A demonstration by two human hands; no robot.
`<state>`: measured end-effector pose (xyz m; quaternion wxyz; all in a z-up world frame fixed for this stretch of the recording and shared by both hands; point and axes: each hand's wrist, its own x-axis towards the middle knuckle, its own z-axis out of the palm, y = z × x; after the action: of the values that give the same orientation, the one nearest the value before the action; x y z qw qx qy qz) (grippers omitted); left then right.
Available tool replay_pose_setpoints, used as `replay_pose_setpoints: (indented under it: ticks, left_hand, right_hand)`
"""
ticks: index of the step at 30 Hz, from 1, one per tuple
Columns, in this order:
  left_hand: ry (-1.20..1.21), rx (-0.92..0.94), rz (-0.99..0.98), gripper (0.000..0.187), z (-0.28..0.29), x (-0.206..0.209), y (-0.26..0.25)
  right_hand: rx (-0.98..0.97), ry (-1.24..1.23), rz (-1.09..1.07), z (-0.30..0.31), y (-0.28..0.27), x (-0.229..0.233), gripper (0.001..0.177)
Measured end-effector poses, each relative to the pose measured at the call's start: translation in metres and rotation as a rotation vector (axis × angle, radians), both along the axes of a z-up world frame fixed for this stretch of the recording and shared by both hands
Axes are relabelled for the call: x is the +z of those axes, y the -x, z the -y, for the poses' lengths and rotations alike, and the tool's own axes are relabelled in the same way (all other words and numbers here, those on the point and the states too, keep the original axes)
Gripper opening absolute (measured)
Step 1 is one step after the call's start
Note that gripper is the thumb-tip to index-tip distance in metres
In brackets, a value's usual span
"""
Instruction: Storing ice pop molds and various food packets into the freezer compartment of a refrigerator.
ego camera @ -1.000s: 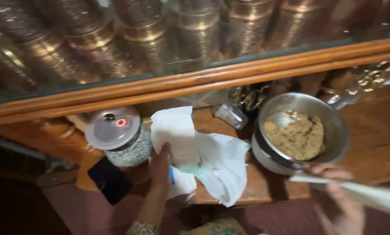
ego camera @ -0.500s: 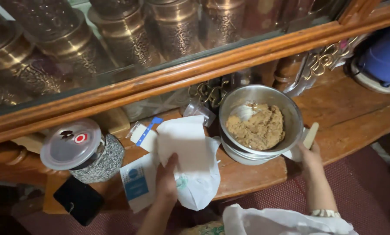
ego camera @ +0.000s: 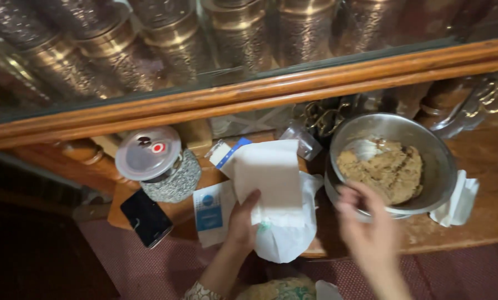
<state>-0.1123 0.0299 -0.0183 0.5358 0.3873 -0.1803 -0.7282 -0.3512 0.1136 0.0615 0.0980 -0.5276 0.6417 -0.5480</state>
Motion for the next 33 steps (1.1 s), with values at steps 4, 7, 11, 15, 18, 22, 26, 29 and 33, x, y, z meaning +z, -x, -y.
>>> replay_pose_setpoints:
  ticks: [4, 7, 11, 15, 18, 22, 26, 29, 33]
  left_hand:
    - [0.105, -0.066, 0.123, 0.051, -0.008, 0.001, -0.009]
    - [0.192, -0.179, 0.220, 0.051, -0.015, -0.006, -0.033]
    - [0.316, -0.235, 0.310, 0.062, -0.003, -0.059, -0.070]
    - [0.410, 0.003, 1.267, 0.051, -0.005, -0.072, -0.125]
    - [0.233, 0.042, 1.795, 0.057, -0.007, -0.057, -0.149]
    - [0.160, 0.006, 1.851, 0.091, -0.011, -0.019, -0.143]
    - [0.384, 0.137, 1.767, 0.102, -0.006, -0.027, -0.136]
    - [0.158, -0.016, 1.789, 0.104, 0.008, -0.024, -0.126]
    - [0.120, 0.044, 1.689, 0.108, 0.024, -0.067, -0.133]
  right_hand:
    - [0.348, -0.036, 0.239, 0.067, -0.052, -0.021, 0.055]
    - [0.477, -0.137, 0.537, 0.089, -0.076, -0.030, 0.037]
    - [0.478, -0.097, 0.778, 0.093, -0.099, 0.013, 0.021]
    - [0.496, -0.142, 0.835, 0.110, -0.132, 0.009, 0.021]
    - [0.554, -0.374, 1.049, 0.132, -0.149, -0.041, 0.017]
    - [0.880, -0.618, 1.890, 0.153, -0.150, -0.122, 0.024]
    - [0.998, -0.524, 2.114, 0.146, -0.146, -0.120, 0.044]
    - [1.027, -0.495, 2.108, 0.145, -0.142, -0.120, 0.046]
    - [0.944, -0.489, 2.040, 0.141, -0.137, -0.108, 0.047]
